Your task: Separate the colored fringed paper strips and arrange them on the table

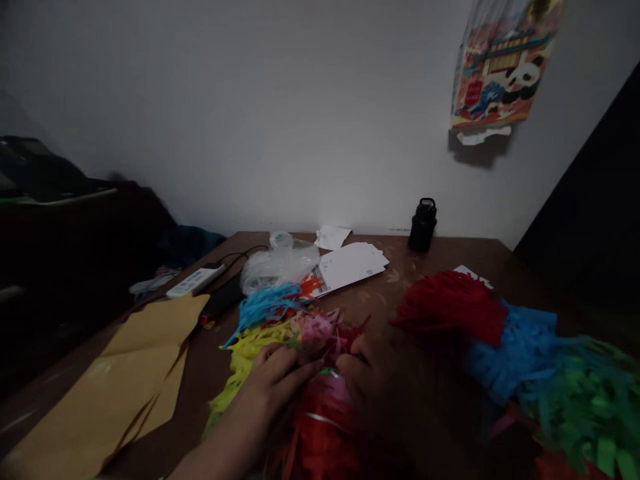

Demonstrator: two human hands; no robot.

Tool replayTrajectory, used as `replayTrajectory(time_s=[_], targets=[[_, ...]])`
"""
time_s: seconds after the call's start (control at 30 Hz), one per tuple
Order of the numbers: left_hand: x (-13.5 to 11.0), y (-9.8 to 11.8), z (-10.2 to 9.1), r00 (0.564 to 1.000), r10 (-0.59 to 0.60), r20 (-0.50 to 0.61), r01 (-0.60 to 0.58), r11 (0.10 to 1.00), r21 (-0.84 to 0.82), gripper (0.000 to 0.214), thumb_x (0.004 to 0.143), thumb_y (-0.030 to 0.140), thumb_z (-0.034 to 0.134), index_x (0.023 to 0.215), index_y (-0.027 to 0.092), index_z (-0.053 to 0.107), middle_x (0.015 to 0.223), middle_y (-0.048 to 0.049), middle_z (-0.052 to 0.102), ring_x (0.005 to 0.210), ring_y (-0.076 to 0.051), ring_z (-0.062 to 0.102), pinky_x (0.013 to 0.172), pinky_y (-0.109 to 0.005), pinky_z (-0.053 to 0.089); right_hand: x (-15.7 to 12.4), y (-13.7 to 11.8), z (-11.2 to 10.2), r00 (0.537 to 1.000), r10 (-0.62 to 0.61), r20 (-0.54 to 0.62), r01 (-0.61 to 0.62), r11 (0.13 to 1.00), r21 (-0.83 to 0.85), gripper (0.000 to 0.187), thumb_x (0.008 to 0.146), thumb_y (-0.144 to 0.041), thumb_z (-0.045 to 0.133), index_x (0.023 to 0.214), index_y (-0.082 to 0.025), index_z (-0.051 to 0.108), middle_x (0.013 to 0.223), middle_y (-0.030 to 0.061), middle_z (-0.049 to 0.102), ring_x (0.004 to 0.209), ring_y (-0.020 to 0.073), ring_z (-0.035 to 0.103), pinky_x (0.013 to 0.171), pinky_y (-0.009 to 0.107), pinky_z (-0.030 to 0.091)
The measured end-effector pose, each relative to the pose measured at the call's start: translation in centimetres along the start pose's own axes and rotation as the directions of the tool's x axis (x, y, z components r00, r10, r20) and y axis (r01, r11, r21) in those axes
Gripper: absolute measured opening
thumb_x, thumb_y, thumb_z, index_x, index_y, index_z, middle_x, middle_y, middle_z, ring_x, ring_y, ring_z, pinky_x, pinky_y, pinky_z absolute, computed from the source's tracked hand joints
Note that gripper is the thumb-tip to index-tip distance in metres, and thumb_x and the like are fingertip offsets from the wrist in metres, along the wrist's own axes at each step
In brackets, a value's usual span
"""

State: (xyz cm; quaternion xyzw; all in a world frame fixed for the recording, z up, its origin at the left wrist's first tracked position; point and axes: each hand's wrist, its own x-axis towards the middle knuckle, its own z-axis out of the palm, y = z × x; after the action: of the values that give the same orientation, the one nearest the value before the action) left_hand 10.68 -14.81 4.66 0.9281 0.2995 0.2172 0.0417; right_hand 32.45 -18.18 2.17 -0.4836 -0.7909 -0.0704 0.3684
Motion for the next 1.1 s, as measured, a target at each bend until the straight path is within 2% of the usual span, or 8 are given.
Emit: replayTrajectory(time_s=[0.43,0.63,0.87,1.1], targets=[[0.0,-0.28,0.08,0.999,-0.009,0.031,0.009,1.0,0.01,0.033,0.088,0.013,0.056,0.12,0.02,0.061,0.095,-0.0061,0.062,0.087,-0.023,0.052,0.078,-0.036,0.038,-0.42,0.11,0.32,0.999,-0.031,-0.031,0.03,0.999,-0.034,0.017,0.087,-0.014,0.052,0.091,-0.025,0.065,0.079,0.0016,0.055,0.07,0.0154,0.051,0.06,0.028,0.042],[-0.13,-0.26,-0.05,1.0,0.025,0.01,-0.025,1.0,0.006,0.029,0.091,0.016,0.053,0.119,0.02,0.061,0.092,-0.0068,0.063,0.086,-0.023,0.051,0.081,-0.039,0.039,-0.2,0.12,0.23,1.0,-0.011,0.003,0.011,1.0,-0.02,0.018,0.09,-0.021,0.051,0.092,-0.03,0.066,0.078,0.0018,0.057,0.069,0.0166,0.054,0.058,0.029,0.045],[-0.11,-0.17,-0.18,0.999,0.003,0.052,-0.003,1.0,-0.014,0.035,0.088,0.013,0.057,0.122,0.02,0.06,0.1,-0.0084,0.064,0.089,-0.025,0.052,0.082,-0.041,0.04,-0.41,0.25,0.08,0.994,0.106,0.004,-0.105,0.98,0.166,0.016,0.092,-0.031,0.052,0.09,-0.036,0.068,0.075,0.0025,0.06,0.07,0.0188,0.059,0.06,0.031,0.05],[-0.25,-0.54,0.4,1.0,0.027,0.007,-0.027,1.0,0.003,0.031,0.091,0.013,0.053,0.12,0.02,0.06,0.098,-0.0082,0.064,0.09,-0.025,0.054,0.084,-0.042,0.041,-0.66,0.58,0.6,0.996,0.087,-0.004,-0.085,0.985,0.152,0.02,0.093,-0.029,0.05,0.09,-0.037,0.068,0.072,0.002,0.059,0.069,0.018,0.059,0.056,0.03,0.05]])
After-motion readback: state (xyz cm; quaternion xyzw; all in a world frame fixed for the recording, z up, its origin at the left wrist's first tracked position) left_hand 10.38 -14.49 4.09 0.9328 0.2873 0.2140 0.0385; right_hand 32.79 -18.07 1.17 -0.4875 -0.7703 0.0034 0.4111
